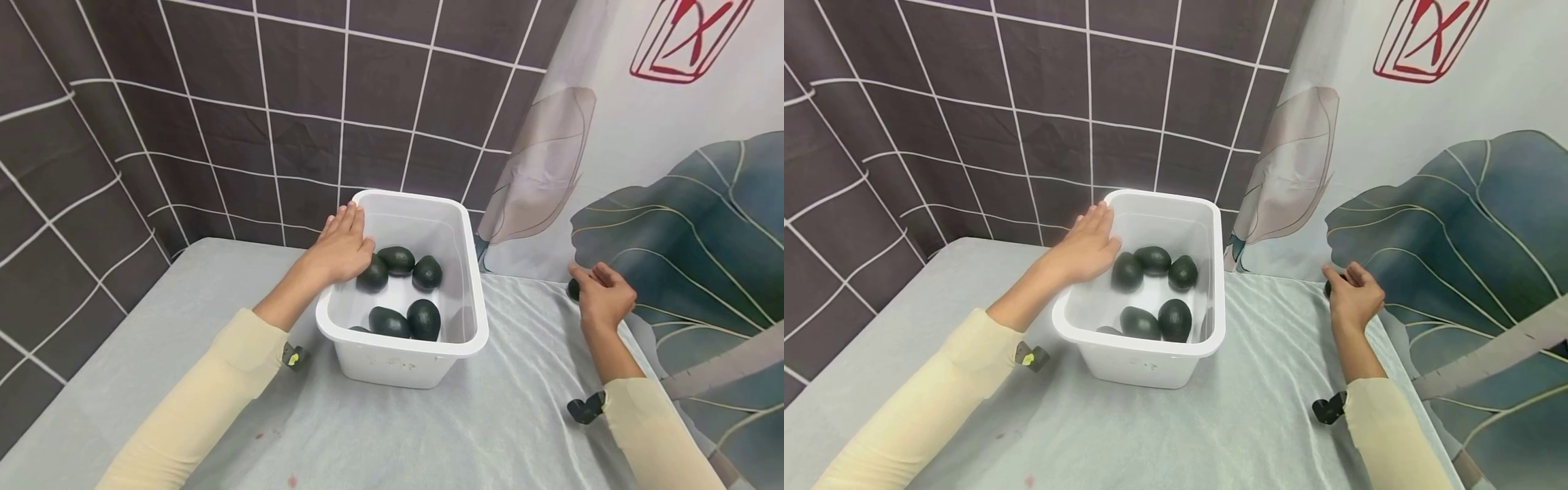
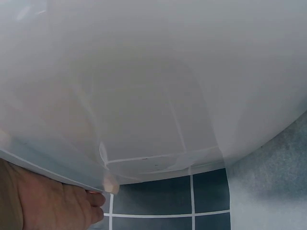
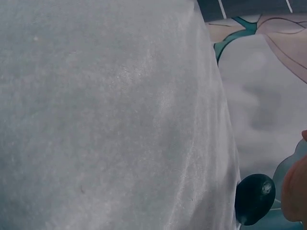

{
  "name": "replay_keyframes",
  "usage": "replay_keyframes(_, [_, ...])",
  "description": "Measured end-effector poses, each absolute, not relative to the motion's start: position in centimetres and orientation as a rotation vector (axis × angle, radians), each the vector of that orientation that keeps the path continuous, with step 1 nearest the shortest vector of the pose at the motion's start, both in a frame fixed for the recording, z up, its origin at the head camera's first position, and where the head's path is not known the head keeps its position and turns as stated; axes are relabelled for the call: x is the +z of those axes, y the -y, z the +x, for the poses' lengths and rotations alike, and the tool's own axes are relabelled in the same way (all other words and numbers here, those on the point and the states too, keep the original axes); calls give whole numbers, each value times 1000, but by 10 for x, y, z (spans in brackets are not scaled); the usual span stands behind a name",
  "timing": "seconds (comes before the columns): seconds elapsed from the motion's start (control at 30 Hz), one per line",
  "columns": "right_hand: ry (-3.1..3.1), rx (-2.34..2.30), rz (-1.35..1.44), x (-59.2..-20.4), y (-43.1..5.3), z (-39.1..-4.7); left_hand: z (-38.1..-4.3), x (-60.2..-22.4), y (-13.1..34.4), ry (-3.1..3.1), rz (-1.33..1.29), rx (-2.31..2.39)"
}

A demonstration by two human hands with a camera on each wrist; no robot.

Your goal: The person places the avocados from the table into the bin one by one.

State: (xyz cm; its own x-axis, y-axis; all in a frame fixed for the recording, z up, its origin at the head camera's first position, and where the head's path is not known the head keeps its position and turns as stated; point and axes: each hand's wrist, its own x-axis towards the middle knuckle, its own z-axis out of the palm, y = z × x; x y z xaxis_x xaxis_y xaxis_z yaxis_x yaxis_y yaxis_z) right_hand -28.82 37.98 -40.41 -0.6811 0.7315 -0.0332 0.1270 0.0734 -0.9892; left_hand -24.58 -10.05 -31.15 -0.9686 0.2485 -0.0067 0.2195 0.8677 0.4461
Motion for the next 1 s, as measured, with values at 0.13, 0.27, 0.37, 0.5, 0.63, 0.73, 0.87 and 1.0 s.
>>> replay_keyframes(0.13, [1868,1637,-846,-406,-381,-289,-247,-311,100,-2971,376,697])
replay_keyframes(0.27, [1867,1639,-841,-408,-380,-289,-247,-311,103,-2968,369,691])
replay_keyframes(0.37, [1872,1651,-832,-410,-378,-289,-246,-311,105,-2968,362,689])
replay_keyframes(0.5, [1893,1620,-839,-411,-382,-287,-246,-310,105,-2962,371,708])
replay_keyframes(0.63, [1913,1576,-859,-413,-387,-284,-246,-311,102,-2953,380,716])
replay_keyframes(0.73, [1919,1562,-863,-414,-390,-284,-246,-311,102,-2956,380,711])
replay_keyframes(0.87, [1928,1551,-869,-414,-390,-285,-246,-311,101,-2963,379,708])
replay_keyframes(1.0, [1925,1560,-891,-413,-390,-285,-247,-312,102,-2966,377,701])
